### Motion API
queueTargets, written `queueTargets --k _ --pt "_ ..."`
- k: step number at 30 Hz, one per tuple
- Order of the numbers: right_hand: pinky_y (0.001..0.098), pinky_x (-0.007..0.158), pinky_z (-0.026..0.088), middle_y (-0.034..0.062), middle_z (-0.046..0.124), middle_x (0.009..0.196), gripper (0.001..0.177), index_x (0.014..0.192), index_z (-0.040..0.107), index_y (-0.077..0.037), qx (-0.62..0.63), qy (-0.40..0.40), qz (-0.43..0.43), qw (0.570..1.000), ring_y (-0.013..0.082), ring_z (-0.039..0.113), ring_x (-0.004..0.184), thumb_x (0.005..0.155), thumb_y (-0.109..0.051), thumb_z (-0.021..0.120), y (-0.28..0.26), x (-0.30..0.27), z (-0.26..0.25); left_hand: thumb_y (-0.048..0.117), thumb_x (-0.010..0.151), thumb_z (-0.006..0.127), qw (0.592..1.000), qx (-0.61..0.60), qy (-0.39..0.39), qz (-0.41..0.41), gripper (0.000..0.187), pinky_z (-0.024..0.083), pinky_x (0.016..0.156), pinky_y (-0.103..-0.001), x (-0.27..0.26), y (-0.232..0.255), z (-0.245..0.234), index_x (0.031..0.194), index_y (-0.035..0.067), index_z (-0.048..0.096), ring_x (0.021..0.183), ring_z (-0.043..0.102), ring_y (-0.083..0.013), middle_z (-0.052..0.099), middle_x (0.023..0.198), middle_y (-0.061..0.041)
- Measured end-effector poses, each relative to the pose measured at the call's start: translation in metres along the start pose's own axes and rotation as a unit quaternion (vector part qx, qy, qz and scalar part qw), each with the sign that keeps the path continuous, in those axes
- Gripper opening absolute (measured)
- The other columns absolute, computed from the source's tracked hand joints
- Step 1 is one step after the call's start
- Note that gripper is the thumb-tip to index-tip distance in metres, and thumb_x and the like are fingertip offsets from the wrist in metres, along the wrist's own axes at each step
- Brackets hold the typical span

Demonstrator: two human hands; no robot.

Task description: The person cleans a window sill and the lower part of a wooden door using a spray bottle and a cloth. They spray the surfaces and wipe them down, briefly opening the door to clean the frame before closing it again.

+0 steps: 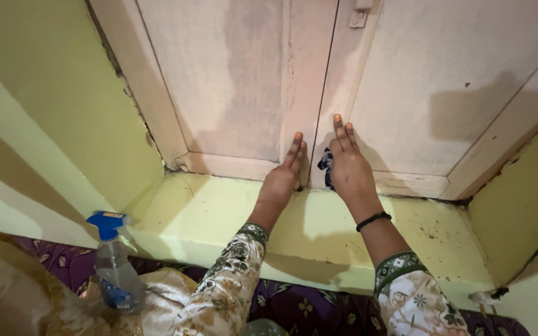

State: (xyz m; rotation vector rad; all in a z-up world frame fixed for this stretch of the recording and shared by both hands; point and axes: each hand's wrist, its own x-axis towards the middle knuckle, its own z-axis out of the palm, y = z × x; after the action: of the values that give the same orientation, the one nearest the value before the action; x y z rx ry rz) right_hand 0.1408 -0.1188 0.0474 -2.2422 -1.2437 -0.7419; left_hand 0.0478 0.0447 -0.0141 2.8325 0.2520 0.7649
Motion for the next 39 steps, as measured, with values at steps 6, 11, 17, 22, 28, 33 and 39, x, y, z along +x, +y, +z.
queueTargets --k 6,11,17,22,28,33,39 --pt "0.0438 0.102 0.052 0.0089 0.026 0.169 0.014 0.102 0.056 0.002 0.000 -0.009 0.008 1.000 0.0347 0.032 0.151 0.088 0.004 0.052 0.002 0.001 0.005 -0.016 0.080 0.052 0.998 0.060 0.003 0.009 0.096 0.059 0.065 -0.043 0.001 -0.004 0.000 0.164 0.014 0.016 0.078 0.070 -0.0309 0.001 0.174 0.001" --pt "0.0430 0.103 0.052 0.0077 0.027 0.170 0.015 0.103 0.056 0.002 0.003 0.008 0.000 1.000 0.0343 0.033 0.152 0.089 0.006 0.050 0.002 -0.001 0.006 -0.017 0.078 0.053 0.994 0.095 0.046 0.041 0.097 0.060 0.067 -0.039 0.000 -0.011 0.006 0.164 0.012 0.019 0.082 0.071 -0.0261 0.003 0.174 0.002" --pt "0.0422 0.102 0.052 0.0064 0.028 0.169 0.015 0.100 0.056 0.001 0.003 0.003 0.009 1.000 0.0324 0.034 0.152 0.087 0.006 0.050 -0.001 -0.001 0.002 -0.015 0.077 0.055 0.985 0.153 0.062 0.039 0.099 0.060 0.064 -0.035 0.000 -0.011 0.010 0.165 0.014 0.020 0.075 0.069 -0.0211 0.005 0.174 0.004" --pt "0.0417 0.103 0.052 0.0060 0.028 0.169 0.016 0.101 0.057 0.000 -0.009 0.007 0.003 1.000 0.0319 0.034 0.152 0.087 0.005 0.051 -0.002 -0.002 0.000 -0.011 0.078 0.057 0.985 0.142 0.087 0.036 0.097 0.059 0.060 -0.035 -0.002 -0.004 0.003 0.164 0.016 0.022 0.071 0.069 -0.0213 0.007 0.173 0.005" --pt "0.0444 0.089 0.057 0.0064 0.024 0.171 0.016 0.107 0.057 0.003 -0.031 -0.024 0.007 0.999 0.0323 0.037 0.152 0.092 0.005 0.050 0.001 -0.001 -0.002 -0.005 0.086 0.059 0.991 0.129 0.015 0.017 0.088 0.059 0.086 -0.037 -0.015 0.004 -0.022 0.165 0.013 0.025 0.098 0.070 -0.0259 0.013 0.175 0.005" --pt "0.0501 0.091 0.054 0.0221 0.067 0.114 0.018 0.111 0.064 -0.001 0.146 -0.067 -0.011 0.987 0.0415 0.065 0.110 0.098 -0.013 0.060 0.006 -0.056 -0.012 0.018 0.079 0.076 1.000 -0.017 -0.002 -0.006 0.083 0.034 0.115 -0.045 -0.081 -0.035 -0.025 0.149 -0.003 0.036 0.142 0.041 -0.0374 0.032 0.160 -0.015" --pt "0.0462 0.075 0.057 0.0237 0.072 0.114 0.035 0.138 0.062 -0.001 -0.021 0.005 0.183 0.983 0.0387 0.071 0.080 0.104 -0.010 0.056 0.027 -0.173 -0.022 0.018 0.100 0.066 0.982 -0.082 0.151 -0.074 0.033 0.050 0.114 -0.041 -0.173 -0.099 -0.028 0.130 0.005 0.066 0.129 0.064 -0.0330 0.066 0.141 -0.016"
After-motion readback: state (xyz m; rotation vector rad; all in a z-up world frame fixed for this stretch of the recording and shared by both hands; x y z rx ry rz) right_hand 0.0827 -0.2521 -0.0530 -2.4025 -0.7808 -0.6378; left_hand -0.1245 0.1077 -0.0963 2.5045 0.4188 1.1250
